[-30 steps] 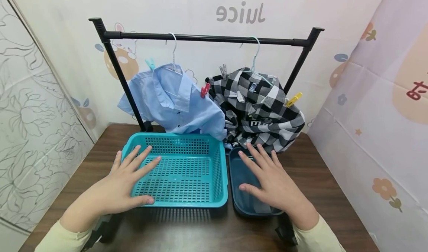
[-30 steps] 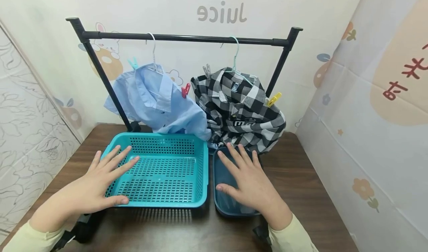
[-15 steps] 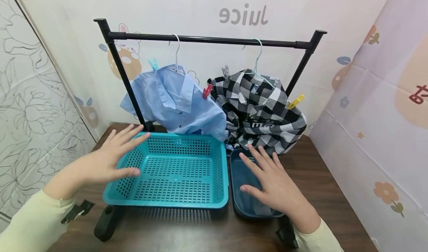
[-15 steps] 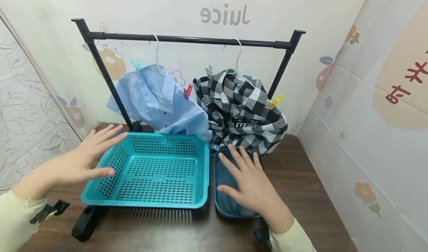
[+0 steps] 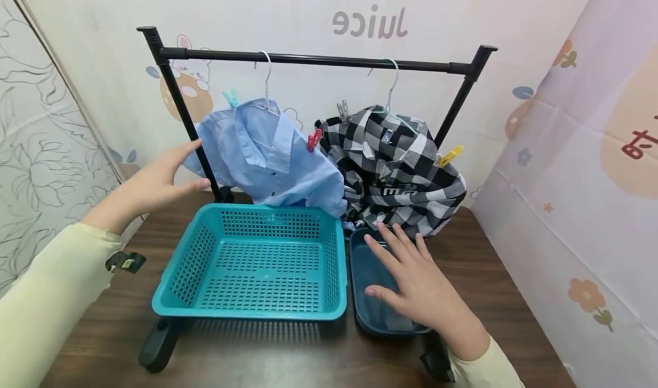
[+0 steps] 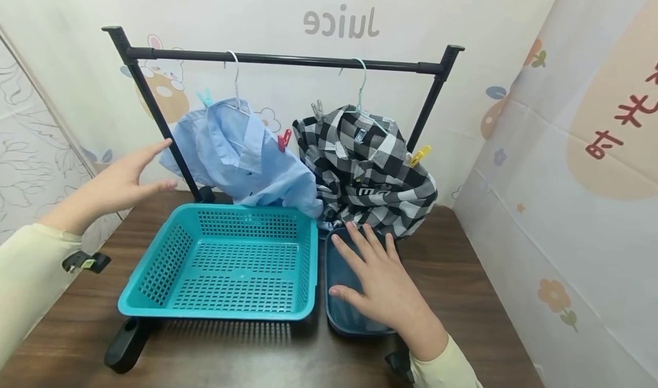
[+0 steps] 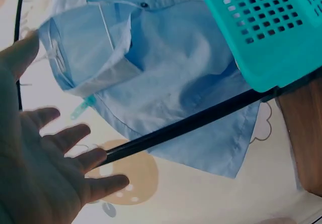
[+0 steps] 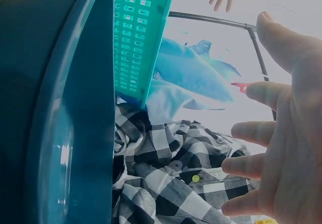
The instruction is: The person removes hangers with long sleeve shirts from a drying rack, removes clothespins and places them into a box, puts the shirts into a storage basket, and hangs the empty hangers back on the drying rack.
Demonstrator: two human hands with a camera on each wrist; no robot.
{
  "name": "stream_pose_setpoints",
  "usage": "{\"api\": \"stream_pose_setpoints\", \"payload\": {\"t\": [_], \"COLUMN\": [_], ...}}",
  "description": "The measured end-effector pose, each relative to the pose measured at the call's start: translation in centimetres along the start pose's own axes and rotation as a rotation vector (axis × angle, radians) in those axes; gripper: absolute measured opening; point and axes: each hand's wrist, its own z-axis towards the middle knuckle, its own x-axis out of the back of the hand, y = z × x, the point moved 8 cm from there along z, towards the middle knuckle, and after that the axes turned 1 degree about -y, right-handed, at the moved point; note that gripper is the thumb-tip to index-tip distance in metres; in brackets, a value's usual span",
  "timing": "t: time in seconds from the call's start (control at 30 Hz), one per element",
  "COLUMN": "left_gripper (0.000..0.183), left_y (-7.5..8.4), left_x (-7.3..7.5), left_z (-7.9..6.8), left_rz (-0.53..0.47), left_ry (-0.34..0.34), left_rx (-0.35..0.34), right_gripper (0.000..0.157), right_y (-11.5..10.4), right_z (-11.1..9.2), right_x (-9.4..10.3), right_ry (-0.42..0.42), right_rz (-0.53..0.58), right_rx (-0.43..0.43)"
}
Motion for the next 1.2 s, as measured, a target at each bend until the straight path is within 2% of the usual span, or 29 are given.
{"api": "stream_pose_setpoints", "payload": {"t": [0.2, 0.37, 0.47, 0.6, 0.8, 0.93, 1.2], "left_gripper": [0.092, 0.091, 0.092, 0.090, 0.078, 0.065, 0.047], "left_y": [-2.2, -4.4, -5.6, -6.9, -8.0, -7.8, -7.7], "left_x": [1.9, 3.0, 3.2, 3.2, 2.3, 1.9, 1.4], "left_z": [1.8, 2.9, 3.8, 5.0, 6.6, 7.6, 8.7], "left_rz": [-0.094, -0.238, -0.301, -0.335, -0.469, -0.566, -0.680], "left_ry": [0.146, 0.267, 0.305, 0.340, 0.380, 0.426, 0.511], "left_rx": [0.189, 0.331, 0.390, 0.442, 0.460, 0.408, 0.339], "right_gripper": [0.088, 0.088, 0.087, 0.087, 0.086, 0.085, 0.084], "right_y": [0.0, 0.0, 0.1, 0.2, 0.1, 0.1, 0.0], "right_z": [-0.1, -0.1, -0.1, -0.1, 0.0, 0.1, 0.2], "right_x": [0.1, 0.1, 0.0, -0.1, -0.1, -0.1, 0.0], "right_ry": [-0.009, -0.004, 0.000, 0.005, -0.002, -0.012, -0.004], "right_rz": [0.010, 0.015, 0.010, 0.014, 0.004, 0.003, -0.003], "right_rx": [-0.005, -0.003, -0.005, -0.012, -0.006, -0.002, 0.001]}}
